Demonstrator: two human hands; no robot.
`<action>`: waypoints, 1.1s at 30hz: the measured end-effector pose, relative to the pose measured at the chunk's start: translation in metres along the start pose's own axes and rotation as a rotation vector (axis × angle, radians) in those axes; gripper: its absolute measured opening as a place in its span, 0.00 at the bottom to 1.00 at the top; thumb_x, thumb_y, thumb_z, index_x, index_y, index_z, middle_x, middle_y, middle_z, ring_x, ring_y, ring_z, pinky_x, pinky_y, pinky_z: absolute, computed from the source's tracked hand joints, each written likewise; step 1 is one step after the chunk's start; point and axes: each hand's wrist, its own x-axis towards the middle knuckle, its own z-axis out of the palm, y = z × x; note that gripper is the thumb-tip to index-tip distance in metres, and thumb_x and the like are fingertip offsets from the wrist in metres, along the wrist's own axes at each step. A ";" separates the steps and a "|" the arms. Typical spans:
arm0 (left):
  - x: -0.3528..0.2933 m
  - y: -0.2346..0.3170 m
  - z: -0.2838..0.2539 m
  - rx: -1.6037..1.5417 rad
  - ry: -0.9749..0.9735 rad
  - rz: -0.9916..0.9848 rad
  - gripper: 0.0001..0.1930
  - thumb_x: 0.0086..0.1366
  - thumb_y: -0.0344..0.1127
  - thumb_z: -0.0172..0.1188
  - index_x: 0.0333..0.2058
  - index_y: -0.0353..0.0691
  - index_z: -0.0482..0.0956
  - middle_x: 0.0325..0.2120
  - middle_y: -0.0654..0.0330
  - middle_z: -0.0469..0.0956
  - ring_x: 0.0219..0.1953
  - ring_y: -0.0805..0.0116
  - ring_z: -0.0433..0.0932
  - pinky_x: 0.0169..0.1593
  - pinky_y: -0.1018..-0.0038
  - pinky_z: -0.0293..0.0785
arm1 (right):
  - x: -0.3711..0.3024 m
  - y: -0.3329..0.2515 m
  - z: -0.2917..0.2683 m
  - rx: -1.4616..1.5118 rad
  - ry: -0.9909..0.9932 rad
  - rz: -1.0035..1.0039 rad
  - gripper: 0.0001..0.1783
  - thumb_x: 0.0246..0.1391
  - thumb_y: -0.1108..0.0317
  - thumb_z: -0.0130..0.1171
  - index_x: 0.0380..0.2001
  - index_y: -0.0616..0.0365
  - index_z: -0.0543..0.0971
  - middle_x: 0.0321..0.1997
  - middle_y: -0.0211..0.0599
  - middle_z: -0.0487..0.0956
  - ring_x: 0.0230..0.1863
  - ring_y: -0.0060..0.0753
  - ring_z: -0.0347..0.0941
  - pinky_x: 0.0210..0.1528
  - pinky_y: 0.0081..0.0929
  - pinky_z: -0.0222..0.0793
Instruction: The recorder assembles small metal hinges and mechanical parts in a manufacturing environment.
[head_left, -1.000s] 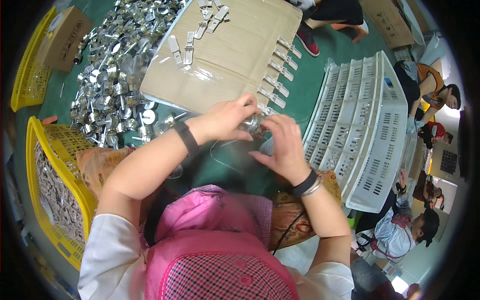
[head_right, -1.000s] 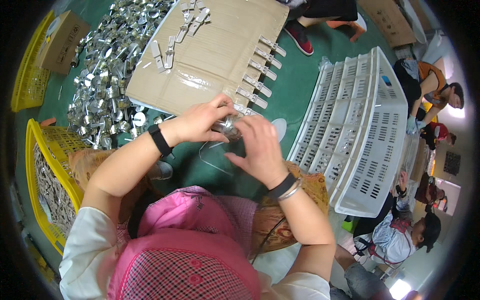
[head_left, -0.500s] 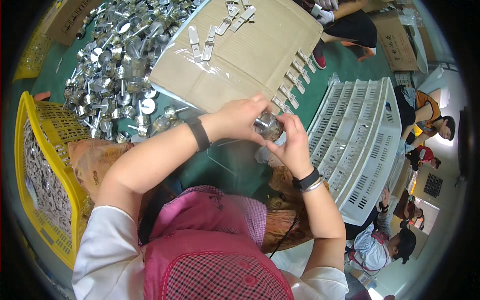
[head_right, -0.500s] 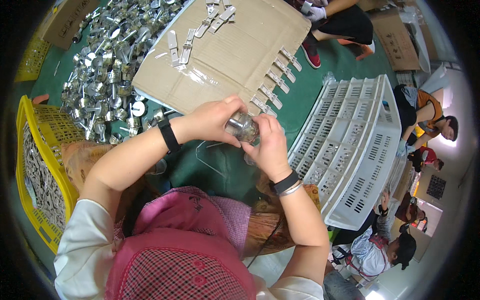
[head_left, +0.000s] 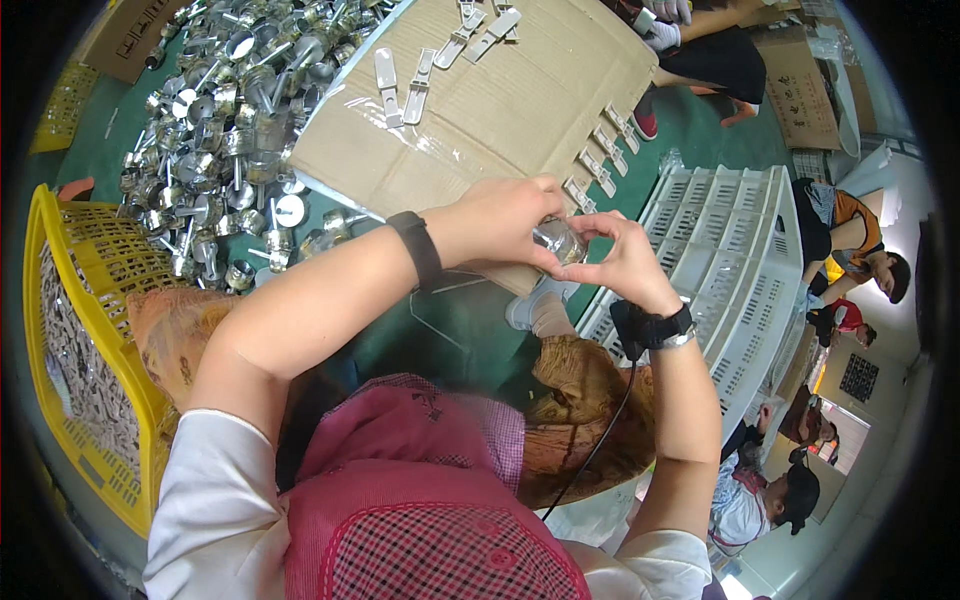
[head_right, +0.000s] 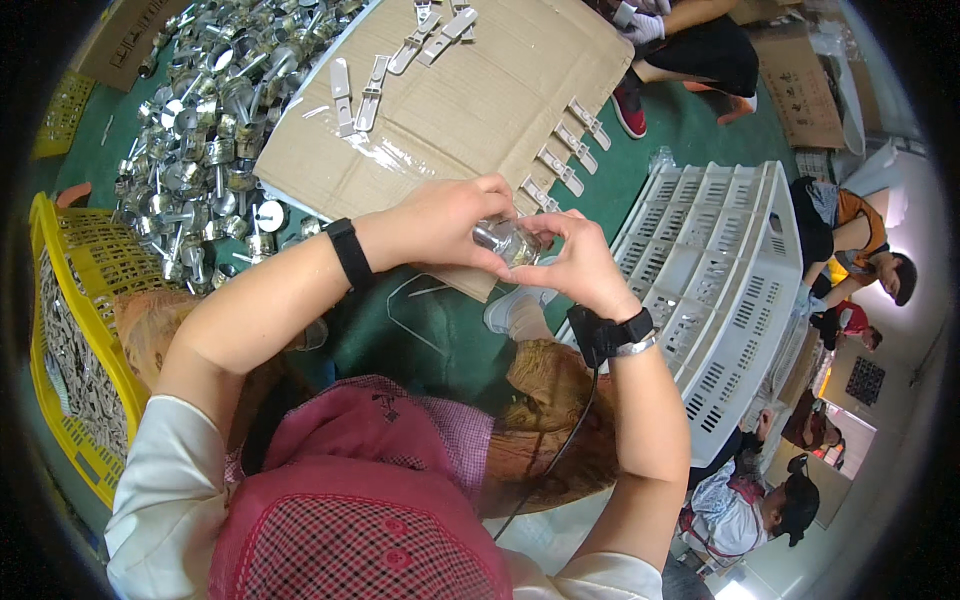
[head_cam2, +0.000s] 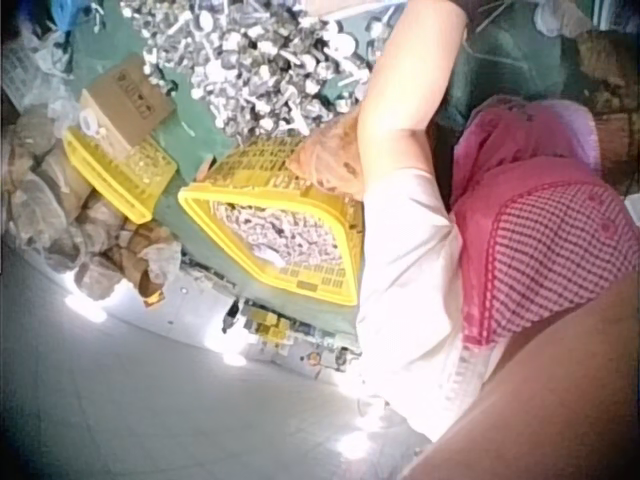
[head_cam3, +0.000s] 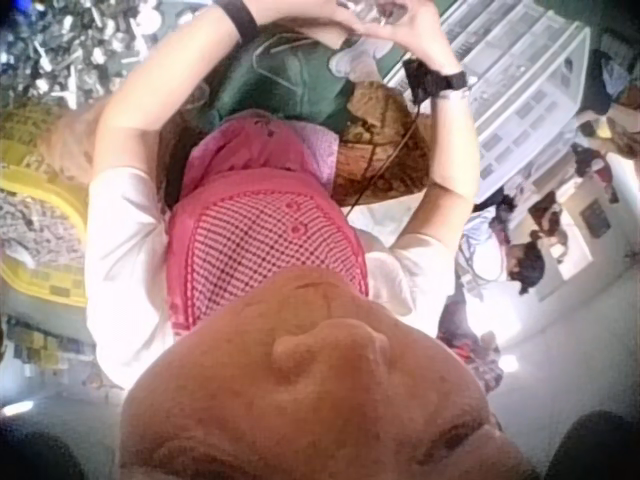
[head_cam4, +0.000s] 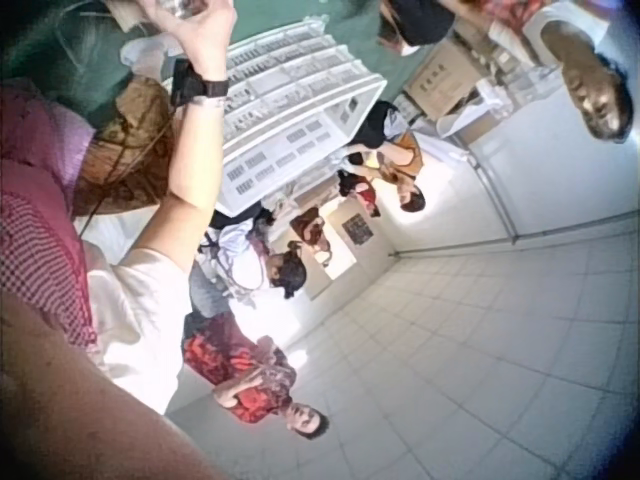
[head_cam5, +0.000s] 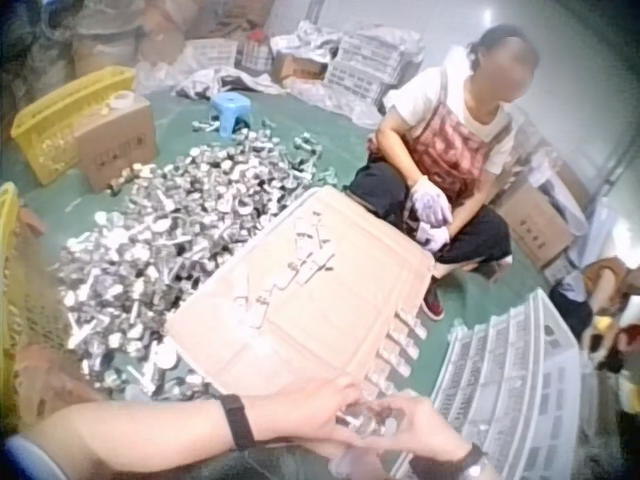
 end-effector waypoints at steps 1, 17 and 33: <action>0.004 0.001 -0.001 -0.004 0.003 0.003 0.25 0.43 0.50 0.69 0.38 0.40 0.76 0.40 0.59 0.72 0.37 0.55 0.76 0.39 0.65 0.72 | 0.001 0.002 -0.005 0.028 -0.041 0.045 0.29 0.26 0.63 0.74 0.36 0.64 0.79 0.30 0.37 0.78 0.37 0.30 0.71 0.44 0.26 0.67; 0.018 -0.018 -0.001 -0.045 0.016 0.049 0.31 0.43 0.55 0.67 0.36 0.32 0.75 0.39 0.54 0.72 0.35 0.50 0.75 0.37 0.62 0.71 | -0.008 -0.007 0.020 -0.324 0.301 -0.062 0.31 0.27 0.67 0.72 0.39 0.63 0.72 0.39 0.46 0.75 0.42 0.49 0.71 0.45 0.37 0.67; 0.049 -0.027 -0.008 -0.062 0.037 0.009 0.27 0.43 0.54 0.66 0.33 0.35 0.78 0.33 0.58 0.74 0.32 0.53 0.76 0.34 0.64 0.71 | 0.029 0.020 -0.028 0.022 -0.020 0.096 0.35 0.25 0.66 0.74 0.42 0.67 0.74 0.38 0.43 0.77 0.41 0.36 0.73 0.46 0.30 0.67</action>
